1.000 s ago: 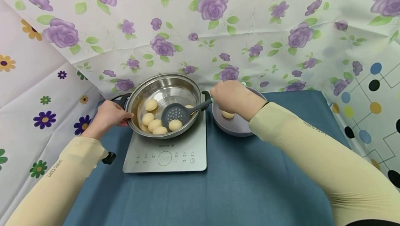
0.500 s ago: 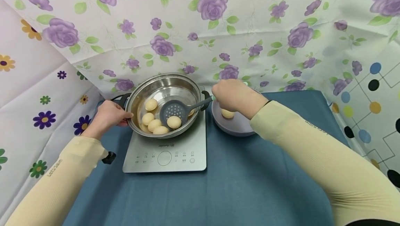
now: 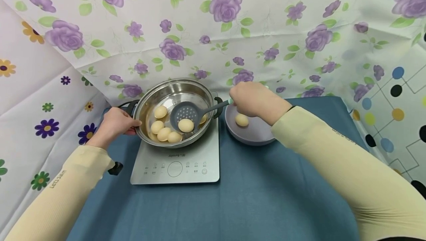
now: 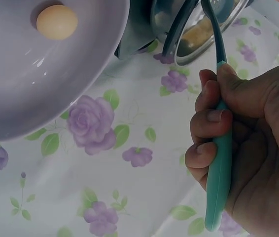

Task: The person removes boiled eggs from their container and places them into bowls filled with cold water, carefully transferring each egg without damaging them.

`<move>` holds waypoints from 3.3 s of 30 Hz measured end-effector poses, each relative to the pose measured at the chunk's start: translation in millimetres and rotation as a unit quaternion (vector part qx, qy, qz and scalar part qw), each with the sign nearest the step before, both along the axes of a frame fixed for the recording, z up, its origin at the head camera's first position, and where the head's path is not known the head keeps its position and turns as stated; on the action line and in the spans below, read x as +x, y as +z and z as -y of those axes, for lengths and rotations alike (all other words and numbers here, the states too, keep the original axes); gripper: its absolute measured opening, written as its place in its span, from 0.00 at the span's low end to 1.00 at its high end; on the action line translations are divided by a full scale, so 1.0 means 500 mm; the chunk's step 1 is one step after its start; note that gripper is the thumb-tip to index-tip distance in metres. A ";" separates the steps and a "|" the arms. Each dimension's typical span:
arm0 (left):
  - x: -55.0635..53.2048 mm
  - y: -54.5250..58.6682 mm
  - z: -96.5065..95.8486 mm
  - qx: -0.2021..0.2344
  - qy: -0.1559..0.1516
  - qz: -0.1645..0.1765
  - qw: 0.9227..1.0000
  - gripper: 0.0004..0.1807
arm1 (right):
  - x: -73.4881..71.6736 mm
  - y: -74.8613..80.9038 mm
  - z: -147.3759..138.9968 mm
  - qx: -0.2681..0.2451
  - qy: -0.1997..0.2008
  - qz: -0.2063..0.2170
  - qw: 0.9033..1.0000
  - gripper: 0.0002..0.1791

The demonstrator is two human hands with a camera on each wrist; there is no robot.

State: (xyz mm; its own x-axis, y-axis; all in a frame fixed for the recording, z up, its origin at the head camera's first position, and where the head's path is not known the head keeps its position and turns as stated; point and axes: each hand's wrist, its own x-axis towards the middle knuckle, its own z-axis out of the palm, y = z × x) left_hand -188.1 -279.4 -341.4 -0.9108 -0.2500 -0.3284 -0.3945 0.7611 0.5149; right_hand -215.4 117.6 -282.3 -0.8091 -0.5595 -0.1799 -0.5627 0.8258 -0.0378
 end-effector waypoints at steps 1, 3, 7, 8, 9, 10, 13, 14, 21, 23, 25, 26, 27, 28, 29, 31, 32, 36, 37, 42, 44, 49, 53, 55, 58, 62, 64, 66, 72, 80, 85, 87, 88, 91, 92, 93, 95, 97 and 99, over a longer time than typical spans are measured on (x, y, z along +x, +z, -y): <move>0.000 0.000 0.000 -0.001 0.000 0.001 1.000 0.13 | 0.000 0.002 -0.002 -0.002 -0.002 -0.001 1.000 0.07; 0.000 0.000 0.000 -0.003 0.001 0.000 1.000 0.12 | 0.000 0.005 -0.007 -0.004 -0.006 -0.003 1.000 0.06; 0.000 -0.001 0.000 -0.006 0.001 0.001 1.000 0.12 | -0.003 0.009 -0.020 -0.004 -0.011 -0.009 1.000 0.07; 0.000 -0.001 0.000 -0.006 0.001 0.001 1.000 0.12 | -0.004 0.010 -0.024 -0.005 -0.013 -0.009 1.000 0.07; 0.000 -0.001 0.000 -0.005 0.000 0.001 1.000 0.12 | -0.004 0.011 -0.028 -0.006 -0.014 -0.007 1.000 0.08; 0.000 -0.001 0.000 -0.005 0.001 0.002 1.000 0.12 | -0.005 0.012 -0.032 -0.007 -0.017 -0.006 1.000 0.08; 0.000 -0.001 0.000 -0.004 0.001 0.002 1.000 0.12 | -0.007 0.017 -0.043 -0.012 -0.020 -0.003 1.000 0.08; 0.000 -0.001 0.000 -0.004 0.001 0.002 1.000 0.12 | -0.007 0.019 -0.046 -0.013 -0.019 -0.003 1.000 0.07; 0.000 0.000 -0.002 -0.009 0.003 0.001 1.000 0.12 | -0.003 0.036 -0.075 -0.014 -0.022 -0.013 1.000 0.06; 0.000 0.001 -0.003 -0.008 0.003 0.002 1.000 0.12 | -0.001 0.040 -0.082 -0.013 -0.021 -0.018 1.000 0.06; 0.001 0.001 -0.003 -0.007 0.002 0.001 1.000 0.12 | 0.000 0.042 -0.089 -0.015 -0.022 -0.020 0.999 0.07; 0.001 0.001 -0.003 -0.007 0.001 0.001 1.000 0.12 | 0.000 0.042 -0.092 -0.014 -0.024 -0.021 0.999 0.08; 0.002 0.002 -0.003 -0.007 0.001 0.001 1.000 0.12 | 0.000 0.043 -0.094 -0.013 -0.026 -0.021 0.999 0.08; 0.002 0.002 -0.003 -0.007 0.000 0.001 1.000 0.12 | 0.001 0.044 -0.097 -0.012 -0.029 -0.020 0.999 0.08; 0.002 0.002 -0.003 -0.007 0.000 0.001 1.000 0.12 | 0.001 0.044 -0.099 -0.011 -0.032 -0.019 0.999 0.08; 0.002 0.002 -0.003 -0.007 0.000 0.000 1.000 0.12 | 0.001 0.047 -0.104 -0.011 -0.037 -0.015 0.999 0.08; 0.002 0.001 -0.003 -0.007 0.000 -0.001 1.000 0.12 | 0.002 0.048 -0.106 -0.010 -0.038 -0.013 0.999 0.08; 0.001 0.001 -0.002 -0.006 0.002 -0.001 1.000 0.12 | 0.004 0.052 -0.119 -0.009 -0.048 -0.004 0.999 0.10; 0.001 0.000 -0.002 -0.006 0.003 0.000 1.000 0.12 | 0.005 0.053 -0.123 -0.008 -0.050 -0.003 0.999 0.10; 0.002 0.002 -0.003 -0.007 0.006 -0.002 1.000 0.12 | 0.009 0.056 -0.146 -0.005 -0.067 0.001 0.998 0.11; 0.002 0.002 -0.004 -0.008 0.006 -0.003 1.000 0.12 | 0.010 0.056 -0.157 -0.009 -0.071 0.000 0.997 0.11; 0.003 0.001 -0.004 -0.009 0.004 -0.007 1.000 0.12 | 0.013 0.052 -0.184 -0.020 -0.079 0.001 0.997 0.10; 0.003 -0.001 -0.003 -0.009 0.004 -0.009 1.000 0.12 | 0.017 0.046 -0.206 -0.025 -0.091 0.014 0.995 0.11; 0.002 -0.002 -0.003 -0.008 0.005 -0.009 1.000 0.12 | 0.018 0.044 -0.217 -0.025 -0.097 0.021 0.995 0.12; 0.001 -0.003 -0.004 -0.007 0.006 -0.009 1.000 0.12 | 0.018 0.041 -0.233 -0.026 -0.110 0.033 0.993 0.14; 0.000 -0.004 -0.003 -0.008 0.006 -0.009 1.000 0.12 | 0.020 0.037 -0.252 -0.026 -0.127 0.034 0.991 0.16; 0.000 -0.005 -0.002 -0.008 0.007 -0.008 1.000 0.12 | 0.021 0.035 -0.260 -0.025 -0.130 0.032 0.991 0.15; -0.001 -0.006 -0.003 -0.007 0.008 -0.008 1.000 0.12 | 0.021 0.031 -0.268 -0.021 -0.131 0.029 0.991 0.16; -0.004 -0.008 -0.003 -0.004 0.009 -0.009 1.000 0.12 | 0.024 0.019 -0.291 -0.022 -0.132 0.022 0.991 0.16; -0.003 -0.009 -0.002 -0.001 0.012 -0.009 1.000 0.12 | 0.024 -0.002 -0.320 -0.011 -0.142 0.022 0.990 0.17; -0.003 -0.011 -0.002 0.002 0.014 -0.010 1.000 0.11 | 0.022 -0.014 -0.340 0.003 -0.150 0.034 0.988 0.19; -0.003 -0.011 -0.001 0.002 0.012 -0.010 1.000 0.11 | 0.021 -0.019 -0.347 0.005 -0.148 0.034 0.988 0.18; -0.003 -0.010 -0.001 0.002 0.011 -0.010 1.000 0.11 | 0.021 -0.021 -0.351 0.006 -0.149 0.036 0.988 0.18; -0.002 -0.008 -0.001 0.002 0.010 -0.010 1.000 0.11 | 0.021 -0.027 -0.360 0.006 -0.149 0.042 0.988 0.18; -0.002 -0.008 0.000 0.003 0.009 -0.010 1.000 0.12 | 0.021 -0.029 -0.361 0.006 -0.149 0.043 0.988 0.18; -0.001 -0.007 0.000 0.004 0.008 -0.010 1.000 0.12 | 0.022 -0.031 -0.362 0.007 -0.150 0.044 0.988 0.18; 0.000 -0.004 -0.001 0.007 0.009 -0.009 1.000 0.12 | 0.022 -0.035 -0.364 0.008 -0.148 0.045 0.988 0.18; 0.001 -0.003 -0.001 0.007 0.009 -0.008 1.000 0.12 | 0.023 -0.039 -0.364 0.006 -0.144 0.044 0.989 0.16; 0.001 -0.003 -0.001 0.007 0.009 -0.008 1.000 0.12 | 0.023 -0.045 -0.365 0.004 -0.138 0.040 0.990 0.14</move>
